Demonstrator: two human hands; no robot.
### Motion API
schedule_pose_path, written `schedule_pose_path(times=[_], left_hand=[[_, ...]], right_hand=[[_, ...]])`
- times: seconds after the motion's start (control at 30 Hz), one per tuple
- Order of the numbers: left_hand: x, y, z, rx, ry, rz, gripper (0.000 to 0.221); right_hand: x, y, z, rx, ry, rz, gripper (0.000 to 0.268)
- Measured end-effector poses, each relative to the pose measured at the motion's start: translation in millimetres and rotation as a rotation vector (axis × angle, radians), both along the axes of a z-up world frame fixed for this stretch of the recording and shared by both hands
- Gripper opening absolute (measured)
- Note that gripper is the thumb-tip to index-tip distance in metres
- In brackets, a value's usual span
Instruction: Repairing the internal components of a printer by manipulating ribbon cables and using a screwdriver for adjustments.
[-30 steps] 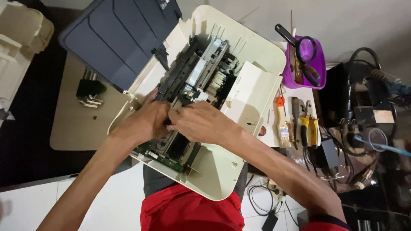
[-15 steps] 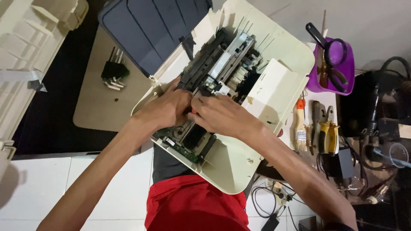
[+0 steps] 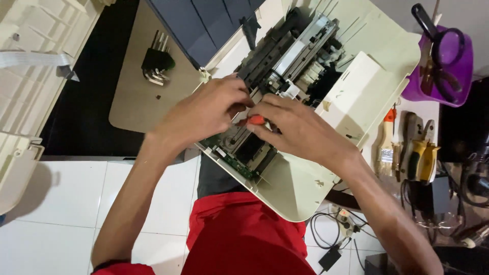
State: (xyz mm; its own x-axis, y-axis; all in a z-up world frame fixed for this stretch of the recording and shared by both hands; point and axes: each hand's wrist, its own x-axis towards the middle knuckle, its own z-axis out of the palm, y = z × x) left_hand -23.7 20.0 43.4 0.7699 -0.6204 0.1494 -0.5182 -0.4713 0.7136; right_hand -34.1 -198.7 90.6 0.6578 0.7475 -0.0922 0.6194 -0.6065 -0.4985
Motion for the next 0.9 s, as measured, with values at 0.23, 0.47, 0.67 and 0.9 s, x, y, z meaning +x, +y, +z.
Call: schedule_pose_path(times=[0.23, 0.47, 0.67, 0.9], left_hand=[[-42.7, 19.6, 5.8, -0.292, -0.345, 0.244, 0.020], [-42.0, 13.0, -23.7, -0.520, -0.342, 0.507, 0.033], [-41.6, 7.8, -21.3, -0.574, -0.277, 0.510, 0.041], [-40.6, 5.9, -24.9, -0.598, -0.257, 0.531, 0.040]], right_hand=[[8.1, 1.8, -27.3, 0.218, 0.099, 0.118, 0.023], [9.1, 20.0, -36.1, 0.091, 0.121, 0.110, 0.027], [8.2, 17.9, -45.8, 0.075, 0.057, 0.088, 0.033], [9.2, 13.9, -54.2, 0.178, -0.131, 0.146, 0.027]])
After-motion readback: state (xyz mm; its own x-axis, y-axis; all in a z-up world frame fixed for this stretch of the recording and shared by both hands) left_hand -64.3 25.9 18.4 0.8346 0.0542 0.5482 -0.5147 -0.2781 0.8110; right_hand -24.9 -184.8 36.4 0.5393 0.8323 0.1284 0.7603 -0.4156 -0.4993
